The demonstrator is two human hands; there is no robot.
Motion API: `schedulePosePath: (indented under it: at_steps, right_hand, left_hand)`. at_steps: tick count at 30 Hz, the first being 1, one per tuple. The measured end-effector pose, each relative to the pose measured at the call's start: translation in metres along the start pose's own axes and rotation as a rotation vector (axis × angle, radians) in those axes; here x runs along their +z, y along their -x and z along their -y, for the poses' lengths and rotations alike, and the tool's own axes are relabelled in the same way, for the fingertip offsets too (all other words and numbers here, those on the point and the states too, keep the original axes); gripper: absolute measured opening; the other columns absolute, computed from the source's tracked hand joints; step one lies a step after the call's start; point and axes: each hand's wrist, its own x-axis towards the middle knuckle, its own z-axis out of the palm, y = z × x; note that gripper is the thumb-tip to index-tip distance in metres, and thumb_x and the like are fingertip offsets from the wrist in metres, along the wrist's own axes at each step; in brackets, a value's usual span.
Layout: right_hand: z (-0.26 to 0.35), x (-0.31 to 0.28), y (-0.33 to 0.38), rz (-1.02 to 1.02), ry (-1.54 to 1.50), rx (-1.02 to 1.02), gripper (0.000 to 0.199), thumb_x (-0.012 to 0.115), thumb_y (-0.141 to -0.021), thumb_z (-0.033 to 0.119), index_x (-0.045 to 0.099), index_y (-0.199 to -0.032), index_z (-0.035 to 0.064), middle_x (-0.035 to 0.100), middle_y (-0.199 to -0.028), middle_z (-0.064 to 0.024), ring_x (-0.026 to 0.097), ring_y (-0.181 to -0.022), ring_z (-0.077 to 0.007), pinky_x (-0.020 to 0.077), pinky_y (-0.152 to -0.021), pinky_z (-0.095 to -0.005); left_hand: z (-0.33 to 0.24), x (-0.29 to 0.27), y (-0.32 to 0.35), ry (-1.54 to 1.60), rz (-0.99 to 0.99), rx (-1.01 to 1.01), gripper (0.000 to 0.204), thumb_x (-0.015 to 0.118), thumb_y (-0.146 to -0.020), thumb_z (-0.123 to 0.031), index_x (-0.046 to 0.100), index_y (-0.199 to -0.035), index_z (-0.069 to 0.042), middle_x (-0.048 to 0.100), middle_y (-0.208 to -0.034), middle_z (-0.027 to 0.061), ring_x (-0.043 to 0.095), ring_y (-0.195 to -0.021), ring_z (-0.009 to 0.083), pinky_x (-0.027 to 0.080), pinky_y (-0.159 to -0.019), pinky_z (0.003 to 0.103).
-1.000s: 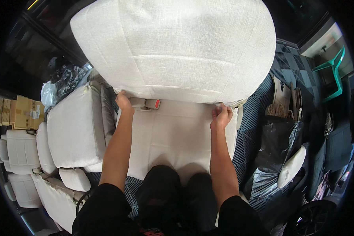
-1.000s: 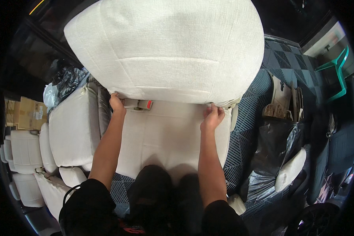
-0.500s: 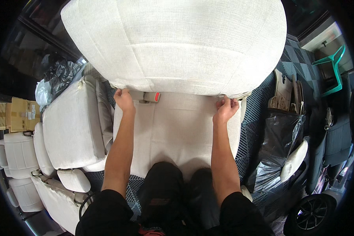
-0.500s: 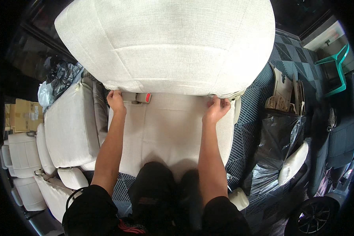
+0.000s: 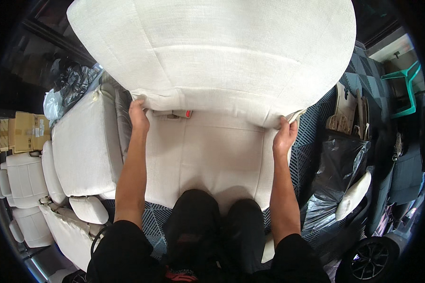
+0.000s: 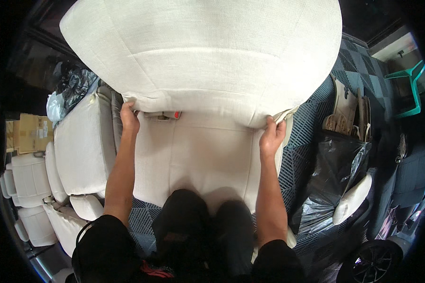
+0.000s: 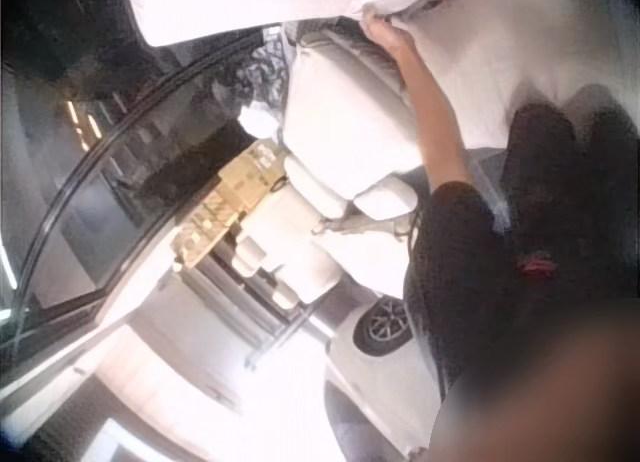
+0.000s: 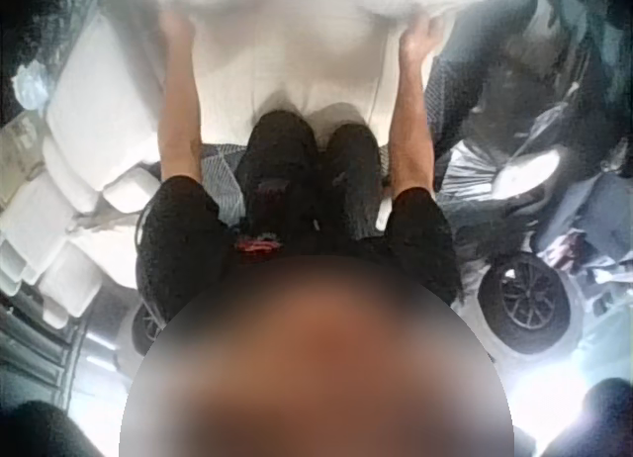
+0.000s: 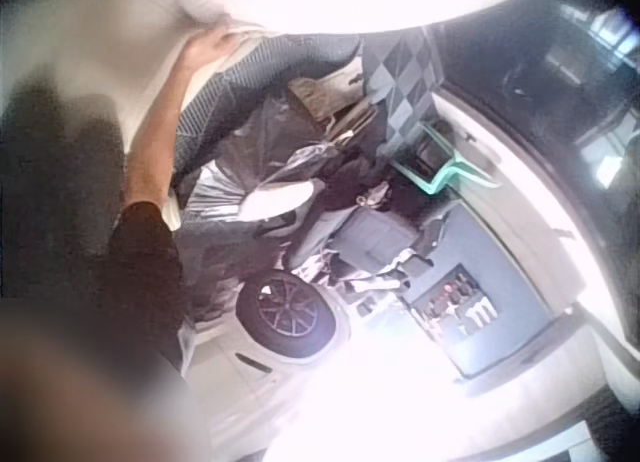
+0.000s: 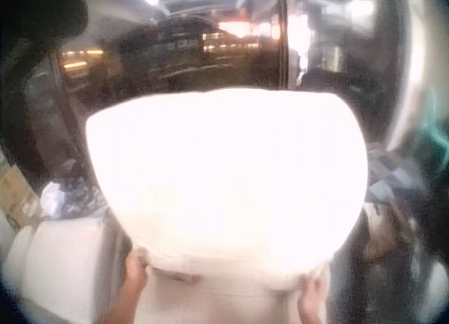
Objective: The person assembles a car seat by attaching the seat cushion to the backrest using plastic fasteners and a red-handled tool. They then secure the seat with black elastic bungee cords, tying them to the seat frame.
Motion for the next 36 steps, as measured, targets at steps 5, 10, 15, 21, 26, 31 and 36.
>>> schedulePosePath:
  at_steps: [5, 10, 15, 21, 26, 31, 36]
  right_hand:
    - [0.094, -0.013, 0.017, 0.187, -0.363, 0.644, 0.045, 0.058, -0.093, 0.024, 0.055, -0.129, -0.0033, 0.065, -0.118, -0.0154, 0.062, -0.11, -0.0267, 0.0468, -0.101, -0.0418]
    - [0.138, -0.022, 0.032, 0.338, -0.204, 0.505, 0.047, 0.056, -0.093, 0.016, 0.049, -0.132, -0.0097, 0.064, -0.116, -0.0211, 0.065, -0.102, -0.0252, 0.0506, -0.092, -0.0371]
    - [0.077, -0.056, 0.018, 0.247, 0.09, 0.387, 0.054, 0.061, -0.094, 0.035, 0.052, -0.128, -0.0061, 0.067, -0.113, -0.0144, 0.065, -0.095, -0.0251, 0.0501, -0.088, -0.0314]
    - [0.101, -0.049, -0.094, -0.031, 0.029, 0.415, 0.088, 0.042, -0.093, 0.069, 0.022, -0.157, 0.0107, 0.025, -0.16, -0.0165, 0.022, -0.146, -0.0357, 0.0213, -0.113, -0.0591]
    - [0.135, -0.01, -0.122, -0.053, 0.0, 0.487, 0.096, 0.037, -0.091, 0.074, 0.01, -0.158, 0.0111, 0.01, -0.165, -0.0148, 0.011, -0.15, -0.0375, 0.0077, -0.111, -0.0704]
    - [0.142, -0.007, -0.126, 0.026, -0.035, 0.641, 0.087, 0.037, -0.095, 0.067, 0.015, -0.158, 0.0112, 0.021, -0.162, -0.0162, 0.02, -0.147, -0.038, 0.0187, -0.112, -0.0648]
    - [0.201, -0.001, -0.134, 0.125, 0.193, 0.365, 0.071, 0.038, -0.098, 0.057, 0.038, -0.149, 0.0072, 0.04, -0.151, -0.0173, 0.035, -0.14, -0.036, 0.031, -0.111, -0.0529]
  left_hand:
    - [-0.061, -0.013, 0.035, 0.02, 0.123, -0.305, 0.05, 0.053, -0.095, -0.034, 0.054, -0.13, 0.001, 0.061, -0.124, 0.0167, 0.059, -0.115, 0.0287, 0.045, -0.1, 0.044]
    - [-0.125, -0.025, 0.077, -0.398, 0.274, -0.372, 0.052, 0.054, -0.095, -0.035, 0.054, -0.133, 0.0, 0.065, -0.12, 0.0194, 0.065, -0.106, 0.0288, 0.052, -0.09, 0.045]
    - [-0.131, -0.079, 0.032, -0.747, 0.45, -0.333, 0.065, 0.047, -0.098, -0.053, 0.05, -0.139, -0.002, 0.063, -0.124, 0.0163, 0.061, -0.11, 0.029, 0.046, -0.097, 0.044]
    - [-0.11, -0.017, -0.064, -0.273, 0.158, -0.422, 0.07, 0.037, -0.099, -0.059, 0.036, -0.15, -0.01, 0.045, -0.146, 0.0158, 0.042, -0.129, 0.0357, 0.034, -0.108, 0.057]
    - [-0.107, 0.017, -0.072, -0.205, 0.195, -0.502, 0.069, 0.053, -0.087, -0.062, 0.051, -0.138, -0.016, 0.051, -0.14, 0.0127, 0.044, -0.129, 0.0357, 0.032, -0.105, 0.062]
    - [-0.131, -0.007, -0.099, -0.238, 0.126, -0.721, 0.081, 0.045, -0.087, -0.069, 0.04, -0.148, -0.016, 0.039, -0.153, 0.0115, 0.035, -0.139, 0.0349, 0.03, -0.109, 0.057]
    - [-0.198, 0.054, -0.068, 0.101, 0.064, -0.248, 0.065, 0.041, -0.096, -0.057, 0.044, -0.144, -0.013, 0.047, -0.146, 0.0102, 0.043, -0.134, 0.0266, 0.033, -0.111, 0.047]
